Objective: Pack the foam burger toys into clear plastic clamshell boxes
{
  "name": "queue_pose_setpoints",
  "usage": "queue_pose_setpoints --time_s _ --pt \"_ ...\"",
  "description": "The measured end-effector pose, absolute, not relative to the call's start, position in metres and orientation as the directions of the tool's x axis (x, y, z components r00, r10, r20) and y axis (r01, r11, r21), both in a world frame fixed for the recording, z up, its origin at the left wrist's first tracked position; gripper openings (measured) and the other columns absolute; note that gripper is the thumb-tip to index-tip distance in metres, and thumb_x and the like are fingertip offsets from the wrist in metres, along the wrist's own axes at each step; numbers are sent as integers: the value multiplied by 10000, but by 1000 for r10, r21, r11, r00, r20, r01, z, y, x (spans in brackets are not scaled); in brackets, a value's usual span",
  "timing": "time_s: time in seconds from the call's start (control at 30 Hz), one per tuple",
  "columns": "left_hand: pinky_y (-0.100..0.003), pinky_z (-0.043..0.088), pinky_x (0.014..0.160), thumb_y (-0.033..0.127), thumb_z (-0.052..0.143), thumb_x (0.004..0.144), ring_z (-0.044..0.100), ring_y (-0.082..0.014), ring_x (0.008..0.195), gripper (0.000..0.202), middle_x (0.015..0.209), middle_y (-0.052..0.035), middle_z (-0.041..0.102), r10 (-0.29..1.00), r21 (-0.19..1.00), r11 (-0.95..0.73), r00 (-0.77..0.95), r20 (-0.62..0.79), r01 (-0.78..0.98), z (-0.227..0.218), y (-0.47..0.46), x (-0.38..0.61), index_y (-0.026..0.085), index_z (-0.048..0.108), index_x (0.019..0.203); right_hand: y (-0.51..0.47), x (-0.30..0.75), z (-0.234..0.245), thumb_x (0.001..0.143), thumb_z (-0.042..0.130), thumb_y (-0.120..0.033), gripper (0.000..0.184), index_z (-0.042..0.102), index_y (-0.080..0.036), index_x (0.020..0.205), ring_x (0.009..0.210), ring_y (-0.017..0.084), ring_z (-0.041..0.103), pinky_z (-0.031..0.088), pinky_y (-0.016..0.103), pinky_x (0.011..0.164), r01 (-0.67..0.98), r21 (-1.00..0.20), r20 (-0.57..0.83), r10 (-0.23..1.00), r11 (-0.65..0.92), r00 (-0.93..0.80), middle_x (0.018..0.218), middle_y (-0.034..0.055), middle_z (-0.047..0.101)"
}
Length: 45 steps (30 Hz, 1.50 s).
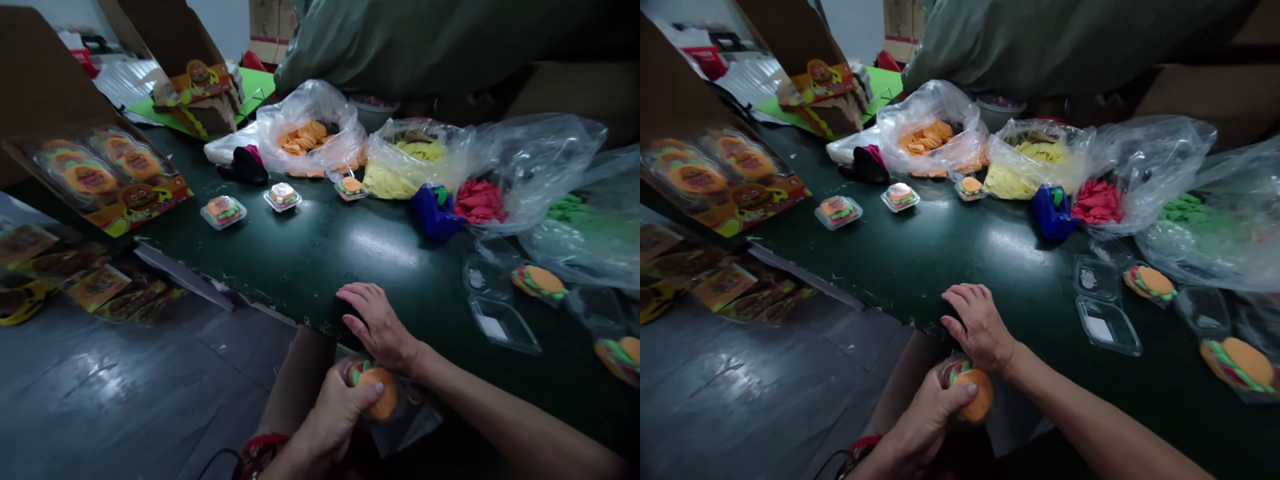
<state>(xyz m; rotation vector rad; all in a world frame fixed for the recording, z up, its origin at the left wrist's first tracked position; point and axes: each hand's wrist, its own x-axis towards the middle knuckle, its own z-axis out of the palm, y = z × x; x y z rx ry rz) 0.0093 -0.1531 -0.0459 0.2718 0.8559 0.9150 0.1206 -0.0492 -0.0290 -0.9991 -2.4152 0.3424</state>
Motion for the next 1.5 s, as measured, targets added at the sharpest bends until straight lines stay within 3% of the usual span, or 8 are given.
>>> queue_pose_setpoints --time_s 0.53,0.7,0.9,1.0,1.07,1.17,1.3,1.5 --pt "-257 469 700 344 846 583 586 -164 760 519 875 -74 677 731 416 675 473 -493 -610 -76 -152 -3 106 644 999 -48 108 -25 934 447 -257 303 552 -162 1201 1215 267 419 257 506 1066 688 -284 132 738 668 -661 1302 133 547" --pt "-241 467 704 277 844 595 580 -133 723 501 859 -54 668 723 405 690 563 -400 -600 -71 -142 -5 114 648 1027 -45 111 -25 945 453 -283 312 555 -160 1213 1275 281 371 270 517 1054 720 -260 163 765 643 -624 1337 135 533" --pt "-317 507 719 290 861 549 633 -197 750 558 874 -76 683 766 426 640 480 -429 -640 -71 -155 2 138 657 1045 -45 111 -20 877 588 -308 305 594 -152 1139 1150 279 512 413 476 970 702 -268 285 750 660 -596 1222 154 606" --pt "-338 504 780 279 853 566 642 -223 852 589 977 -83 686 780 436 612 411 -472 -661 -68 -164 -2 180 644 1108 -82 131 -3 920 504 -282 307 539 -144 1191 1112 248 551 464 413 931 711 -413 411 813 570 -413 1223 164 585" --pt "-351 488 847 293 839 593 636 -233 920 602 1040 -88 677 785 433 601 394 -477 -672 -65 -172 -4 190 627 1147 -124 153 0 922 492 -303 267 537 -199 1163 973 217 606 502 363 848 620 -695 374 920 363 -119 1084 103 634" --pt "-376 465 917 334 808 644 631 -237 961 633 1077 -90 666 779 439 612 404 -480 -658 -58 -180 -1 203 578 1219 -186 173 -15 893 533 -410 206 585 -224 963 746 176 609 511 283 676 246 -966 -35 979 -86 202 827 20 629" --pt "-403 456 942 349 805 642 632 -254 958 667 1051 -93 666 767 478 634 415 -490 -607 -54 -184 13 196 549 1239 -223 161 -47 835 600 -472 274 574 -201 803 631 128 507 448 217 584 -195 -952 -279 929 -235 242 683 -33 529" --pt "-359 475 841 376 848 557 637 -262 909 724 1021 -94 668 783 611 619 442 -437 -493 -58 -188 16 213 565 1203 -227 155 -57 784 663 -462 291 559 -192 759 596 113 435 391 205 546 -318 -914 -328 918 -250 221 655 -43 483"
